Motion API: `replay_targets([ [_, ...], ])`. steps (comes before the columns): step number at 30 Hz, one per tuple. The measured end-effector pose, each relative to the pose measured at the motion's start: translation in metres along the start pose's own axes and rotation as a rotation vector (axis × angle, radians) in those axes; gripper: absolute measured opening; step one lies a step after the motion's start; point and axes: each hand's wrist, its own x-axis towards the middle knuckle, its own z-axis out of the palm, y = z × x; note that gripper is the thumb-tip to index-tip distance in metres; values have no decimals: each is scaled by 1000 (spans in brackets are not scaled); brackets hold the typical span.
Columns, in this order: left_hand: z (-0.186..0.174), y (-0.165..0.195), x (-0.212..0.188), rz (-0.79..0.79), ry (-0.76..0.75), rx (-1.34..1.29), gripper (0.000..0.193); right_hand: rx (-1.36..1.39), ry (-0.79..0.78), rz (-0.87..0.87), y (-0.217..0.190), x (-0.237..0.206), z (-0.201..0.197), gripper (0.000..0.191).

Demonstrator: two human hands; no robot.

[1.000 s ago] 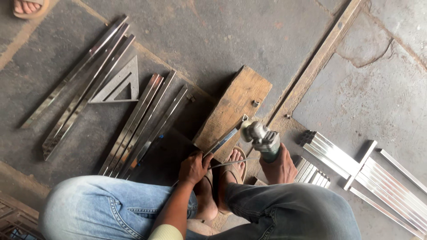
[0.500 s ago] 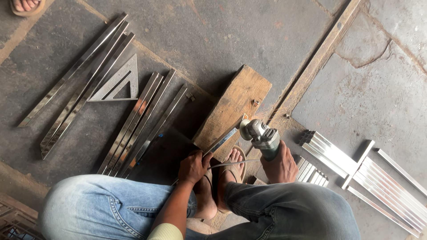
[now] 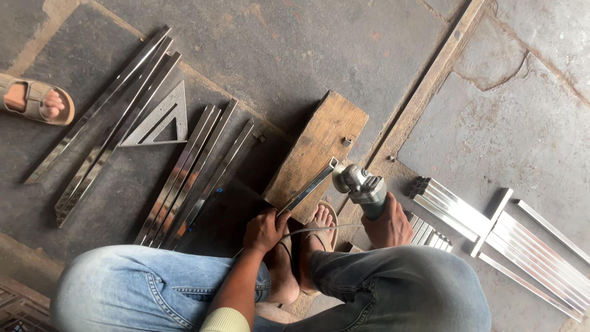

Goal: The person measures and marks a square metal tube using a set square and marker, then uses an angle grinder to cut the tube at the marked line. The person repeats the process on additional metal tubes, cutting them to size.

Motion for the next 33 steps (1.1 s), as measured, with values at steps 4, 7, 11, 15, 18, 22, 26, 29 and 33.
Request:
replay_targets([
  [4,-2,-1,2,-4,-16,18,60,33,11,5,11,2,2,65],
  [7,1,-3,2,0,-14,40,62,14,-79,33,20,9,9,66],
  [11,6,-6,1,-12,-28,98,60,-22,-125,-11,35,21,25,64],
  [15,11,-10,0,23,44,82,58,-97,-181,-131,54,41,37,73],
  [18,15,-12,-1,41,46,62,58,-172,-202,-186,66,54,37,76],
  [22,14,-13,0,36,41,53,58,-210,-235,-154,77,59,33,70],
  [26,7,-10,2,9,8,33,59,-204,-225,-99,76,52,28,74],
  [29,0,-5,3,-84,-15,-23,66,-166,-200,-71,74,44,24,76],
  [33,-13,-5,7,-64,-43,-85,66,-89,-203,-28,68,35,25,69],
])
